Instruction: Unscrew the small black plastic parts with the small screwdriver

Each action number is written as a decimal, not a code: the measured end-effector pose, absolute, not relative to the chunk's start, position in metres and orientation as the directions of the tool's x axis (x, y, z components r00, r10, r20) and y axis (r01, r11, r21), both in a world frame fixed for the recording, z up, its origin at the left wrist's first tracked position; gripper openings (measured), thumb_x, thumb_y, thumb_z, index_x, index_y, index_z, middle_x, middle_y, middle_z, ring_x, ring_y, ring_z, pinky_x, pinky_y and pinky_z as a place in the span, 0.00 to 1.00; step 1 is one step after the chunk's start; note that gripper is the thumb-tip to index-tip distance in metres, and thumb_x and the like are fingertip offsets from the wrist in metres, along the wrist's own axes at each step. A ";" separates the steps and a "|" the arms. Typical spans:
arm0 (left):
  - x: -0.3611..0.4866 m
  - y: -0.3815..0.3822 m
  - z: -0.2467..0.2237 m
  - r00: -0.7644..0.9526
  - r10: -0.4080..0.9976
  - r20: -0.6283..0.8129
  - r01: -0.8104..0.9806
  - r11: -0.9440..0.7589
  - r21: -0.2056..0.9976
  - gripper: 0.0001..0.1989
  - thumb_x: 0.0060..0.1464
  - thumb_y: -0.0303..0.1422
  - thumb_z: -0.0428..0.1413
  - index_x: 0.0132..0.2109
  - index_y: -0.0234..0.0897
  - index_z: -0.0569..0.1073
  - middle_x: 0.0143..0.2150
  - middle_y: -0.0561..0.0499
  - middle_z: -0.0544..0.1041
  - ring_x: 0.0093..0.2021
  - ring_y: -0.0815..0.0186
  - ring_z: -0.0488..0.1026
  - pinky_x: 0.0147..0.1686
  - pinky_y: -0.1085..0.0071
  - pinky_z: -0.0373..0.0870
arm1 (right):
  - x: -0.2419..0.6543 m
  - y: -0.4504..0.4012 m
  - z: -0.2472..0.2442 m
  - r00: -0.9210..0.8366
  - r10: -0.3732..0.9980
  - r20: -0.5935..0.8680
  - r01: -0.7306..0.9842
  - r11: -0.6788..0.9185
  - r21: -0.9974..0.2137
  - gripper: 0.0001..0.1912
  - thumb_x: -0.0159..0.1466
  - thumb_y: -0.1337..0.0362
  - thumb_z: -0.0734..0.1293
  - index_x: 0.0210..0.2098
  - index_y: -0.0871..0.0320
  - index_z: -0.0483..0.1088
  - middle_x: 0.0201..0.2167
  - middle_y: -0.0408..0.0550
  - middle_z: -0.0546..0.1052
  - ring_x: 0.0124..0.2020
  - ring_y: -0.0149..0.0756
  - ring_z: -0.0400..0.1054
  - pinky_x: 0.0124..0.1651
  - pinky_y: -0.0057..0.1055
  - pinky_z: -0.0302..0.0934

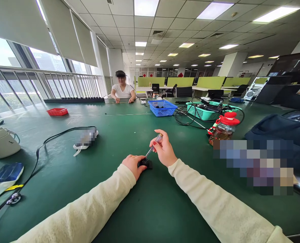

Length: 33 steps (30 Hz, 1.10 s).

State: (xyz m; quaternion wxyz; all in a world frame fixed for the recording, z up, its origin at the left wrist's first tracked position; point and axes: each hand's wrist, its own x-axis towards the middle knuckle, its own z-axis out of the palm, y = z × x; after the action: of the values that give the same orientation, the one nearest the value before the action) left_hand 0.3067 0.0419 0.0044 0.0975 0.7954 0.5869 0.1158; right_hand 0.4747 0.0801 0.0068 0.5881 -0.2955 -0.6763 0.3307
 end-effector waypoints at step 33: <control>0.308 0.044 0.001 0.275 0.956 0.107 0.906 -0.294 0.304 0.20 0.53 0.35 0.56 0.54 0.43 0.73 0.50 0.52 0.79 0.50 0.55 0.70 0.54 0.61 0.67 | 0.483 0.082 0.003 -0.068 0.808 0.585 -0.008 0.586 -0.810 0.19 0.66 0.55 0.60 0.53 0.52 0.52 0.27 0.38 0.70 0.18 0.25 0.58 0.24 0.28 0.58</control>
State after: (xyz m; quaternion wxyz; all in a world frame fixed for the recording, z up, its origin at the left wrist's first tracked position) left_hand 0.3076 0.0442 0.0006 0.0915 0.7930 0.5869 0.1351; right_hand 0.4833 0.0819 0.0033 0.6092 -0.3080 -0.6494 0.3351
